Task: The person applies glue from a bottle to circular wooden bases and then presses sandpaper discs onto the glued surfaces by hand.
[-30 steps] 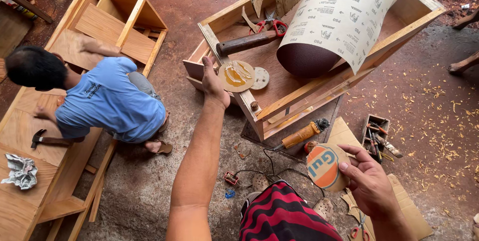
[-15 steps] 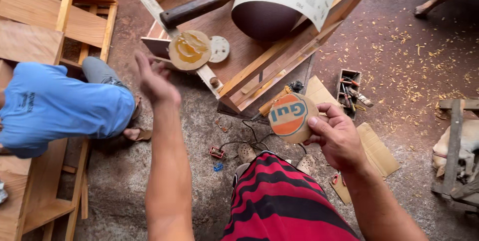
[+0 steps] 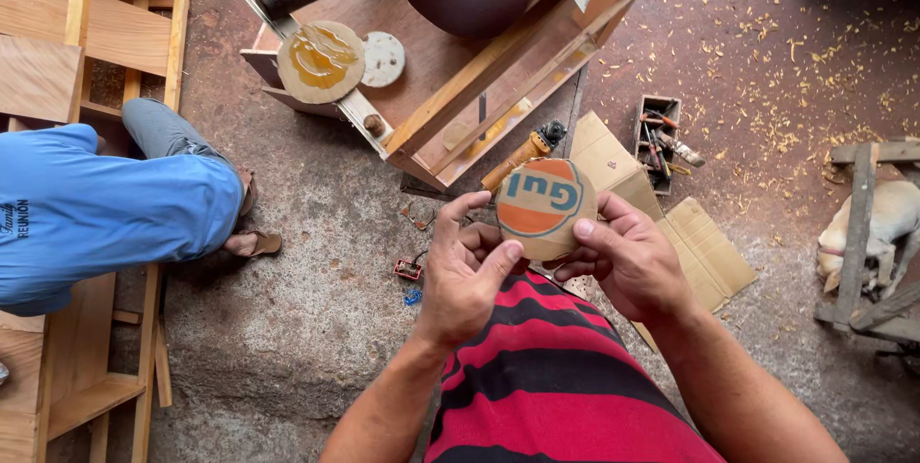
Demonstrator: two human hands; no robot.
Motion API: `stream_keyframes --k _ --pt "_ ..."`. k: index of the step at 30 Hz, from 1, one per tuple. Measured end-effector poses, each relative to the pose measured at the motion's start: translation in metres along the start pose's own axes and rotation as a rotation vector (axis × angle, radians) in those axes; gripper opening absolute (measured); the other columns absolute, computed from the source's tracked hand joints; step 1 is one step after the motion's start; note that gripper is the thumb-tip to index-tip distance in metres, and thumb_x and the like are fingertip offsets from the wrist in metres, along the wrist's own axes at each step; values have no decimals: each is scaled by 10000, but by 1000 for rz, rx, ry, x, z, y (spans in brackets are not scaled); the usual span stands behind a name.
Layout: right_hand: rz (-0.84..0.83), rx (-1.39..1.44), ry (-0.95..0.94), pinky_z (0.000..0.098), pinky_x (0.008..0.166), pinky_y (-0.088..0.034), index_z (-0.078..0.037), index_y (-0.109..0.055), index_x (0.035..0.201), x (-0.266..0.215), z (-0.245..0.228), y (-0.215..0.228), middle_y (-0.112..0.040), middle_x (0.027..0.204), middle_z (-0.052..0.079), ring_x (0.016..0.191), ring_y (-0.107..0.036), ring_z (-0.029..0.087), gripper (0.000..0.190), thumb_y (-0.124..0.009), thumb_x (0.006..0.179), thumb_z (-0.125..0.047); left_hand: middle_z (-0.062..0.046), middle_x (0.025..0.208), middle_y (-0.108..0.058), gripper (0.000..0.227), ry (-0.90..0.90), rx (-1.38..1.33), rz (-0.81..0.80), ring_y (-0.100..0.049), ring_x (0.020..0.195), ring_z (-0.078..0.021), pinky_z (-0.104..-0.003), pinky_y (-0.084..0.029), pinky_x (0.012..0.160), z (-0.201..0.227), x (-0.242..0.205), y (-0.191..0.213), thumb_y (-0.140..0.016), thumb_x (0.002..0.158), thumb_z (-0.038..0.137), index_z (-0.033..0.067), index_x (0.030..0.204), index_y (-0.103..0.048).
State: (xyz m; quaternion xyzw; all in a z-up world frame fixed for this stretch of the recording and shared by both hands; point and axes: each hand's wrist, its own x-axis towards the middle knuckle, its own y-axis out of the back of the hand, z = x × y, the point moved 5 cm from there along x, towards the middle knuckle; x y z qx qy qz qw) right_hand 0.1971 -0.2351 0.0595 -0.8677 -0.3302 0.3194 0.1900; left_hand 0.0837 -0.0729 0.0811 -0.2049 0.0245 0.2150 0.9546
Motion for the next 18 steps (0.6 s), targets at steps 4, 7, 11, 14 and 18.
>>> stream_keyframes --k 4,7,11,14,18 --pt "-3 -21 -25 353 677 -632 51 -591 1280 -8 1 18 -737 1051 181 785 -749 226 333 -572 1015 -149 -118 955 -680 486 -23 146 -92 -643 843 -122 -259 -560 755 2 -7 -1 -675 1009 -54 19 1438 -458" --pt "6 -7 22 355 690 -625 67 -593 1266 -18 4 28 -734 1062 171 796 -733 220 318 -592 1033 -149 -131 1030 -713 484 -131 348 -129 -674 927 -131 -270 -577 816 11 -14 -11 -715 977 -41 21 1402 -493" --pt "36 -35 75 356 700 -613 39 -598 1315 -31 4 32 -733 1107 127 851 -726 205 388 -621 976 -150 -133 1078 -760 482 -229 487 -103 -745 993 -142 -287 -622 872 24 -16 -27 -787 921 6 18 1332 -535" --pt "-2 -93 140 364 752 -581 62 -608 1361 -39 -2 30 -709 1105 138 901 -692 198 415 -688 974 -68 -117 1033 -781 425 -185 505 -100 -764 953 -132 -277 -638 844 26 -19 -34 -803 908 31 14 1269 -580" --pt "29 -112 164 363 905 -588 -8 -588 1291 -44 -3 36 -718 1142 104 1032 -710 179 414 -692 891 -35 -107 975 -786 365 -175 570 -144 -774 903 -121 -269 -638 807 27 -24 -39 -803 904 43 8 1221 -625"
